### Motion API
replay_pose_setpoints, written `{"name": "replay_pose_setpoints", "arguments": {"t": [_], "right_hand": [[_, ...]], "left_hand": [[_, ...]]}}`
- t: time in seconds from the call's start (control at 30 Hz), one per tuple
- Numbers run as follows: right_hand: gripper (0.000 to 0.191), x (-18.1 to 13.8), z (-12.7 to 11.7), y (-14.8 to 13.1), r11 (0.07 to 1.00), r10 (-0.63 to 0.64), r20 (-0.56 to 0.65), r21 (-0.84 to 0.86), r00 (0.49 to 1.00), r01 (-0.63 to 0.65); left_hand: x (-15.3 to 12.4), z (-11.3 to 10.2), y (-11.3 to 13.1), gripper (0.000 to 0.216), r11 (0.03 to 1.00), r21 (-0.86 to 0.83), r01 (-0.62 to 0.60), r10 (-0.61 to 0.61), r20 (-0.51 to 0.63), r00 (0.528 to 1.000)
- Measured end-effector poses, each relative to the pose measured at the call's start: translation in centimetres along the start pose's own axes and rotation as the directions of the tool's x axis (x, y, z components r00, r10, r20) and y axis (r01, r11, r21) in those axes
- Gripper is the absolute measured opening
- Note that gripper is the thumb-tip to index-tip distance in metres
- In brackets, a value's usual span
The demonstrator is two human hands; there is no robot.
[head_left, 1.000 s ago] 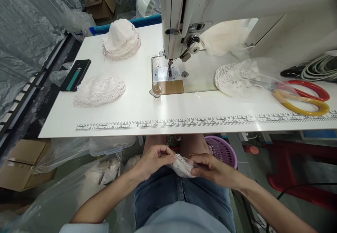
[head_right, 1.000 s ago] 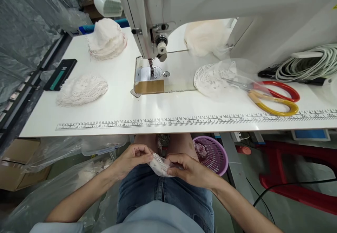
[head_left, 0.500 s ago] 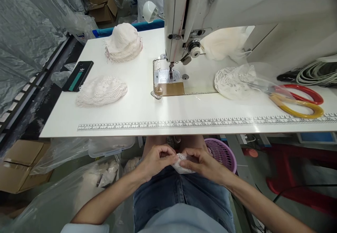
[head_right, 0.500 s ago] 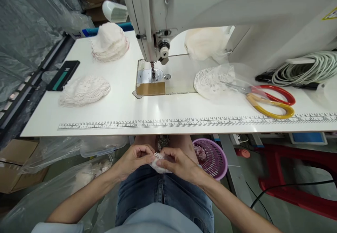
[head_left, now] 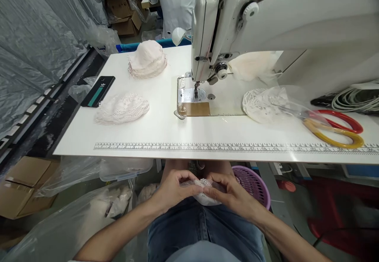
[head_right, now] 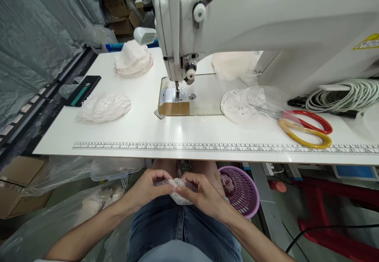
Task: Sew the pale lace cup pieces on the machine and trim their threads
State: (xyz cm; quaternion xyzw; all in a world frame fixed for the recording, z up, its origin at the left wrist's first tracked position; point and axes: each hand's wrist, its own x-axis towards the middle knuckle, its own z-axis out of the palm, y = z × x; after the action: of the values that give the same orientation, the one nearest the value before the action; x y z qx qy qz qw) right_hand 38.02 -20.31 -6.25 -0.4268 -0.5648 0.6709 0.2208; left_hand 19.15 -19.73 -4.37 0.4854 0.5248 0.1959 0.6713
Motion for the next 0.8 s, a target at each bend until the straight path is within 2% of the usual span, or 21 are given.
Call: {"name": "replay_pose_setpoints", "arguments": {"t": [0.1,0.23,0.27,0.33,0.4,0.47,0.53,0.6,0.67,0.8], "right_hand": [[0.041,0.4,0.3,-1.7,0.998,-0.054,-0.008,0.009,0.998,0.054],[0.042,2.2,-0.3,-5.3,0.986,-0.164,-0.009,-0.018,0.986,0.164],[0.041,2.9,-0.9,-6.1,0.977,-0.204,-0.023,-0.065,0.979,0.202],[0.039,4.5,-2.4,-7.4,0.943,-0.274,-0.052,-0.210,0.960,0.258],[0.037,6.0,-4.5,-8.1,0.887,-0.311,-0.089,-0.385,0.946,0.255],[0.034,6.9,-6.8,-8.2,0.813,-0.323,-0.141,-0.548,0.936,0.198],[0.026,7.1,-8.8,-8.0,0.694,-0.389,-0.217,-0.708,0.895,0.129],[0.022,7.0,-10.2,-8.0,0.532,-0.505,-0.215,-0.840,0.836,0.105],[0.026,7.2,-11.1,-8.3,0.347,-0.608,-0.089,-0.924,0.789,0.163],[0.036,9.4,-12.0,-8.8,0.011,-0.695,0.234,-0.942,0.679,0.336]], "left_hand": [[-1.0,-0.9,2.1,0.020,0.996,0.076,-0.041,0.043,-0.035,0.998],[-0.8,-3.9,7.8,0.019,0.952,0.276,-0.132,0.138,0.001,0.990],[0.0,-4.8,9.4,0.020,0.930,0.327,-0.166,0.163,0.036,0.986],[2.5,-6.6,12.5,0.019,0.884,0.391,-0.257,0.197,0.186,0.963],[5.9,-8.0,14.7,0.017,0.811,0.492,-0.317,0.246,0.206,0.947],[9.5,-8.8,16.0,0.017,0.762,0.582,-0.285,0.211,0.192,0.958],[12.6,-9.1,16.3,0.017,0.739,0.611,-0.284,0.209,0.193,0.959],[14.6,-9.0,16.2,0.017,0.723,0.624,-0.297,0.215,0.205,0.955],[15.6,-8.7,16.1,0.016,0.704,0.642,-0.305,0.219,0.212,0.952],[16.1,-8.5,16.4,0.014,0.663,0.682,-0.307,0.217,0.218,0.952]]}}
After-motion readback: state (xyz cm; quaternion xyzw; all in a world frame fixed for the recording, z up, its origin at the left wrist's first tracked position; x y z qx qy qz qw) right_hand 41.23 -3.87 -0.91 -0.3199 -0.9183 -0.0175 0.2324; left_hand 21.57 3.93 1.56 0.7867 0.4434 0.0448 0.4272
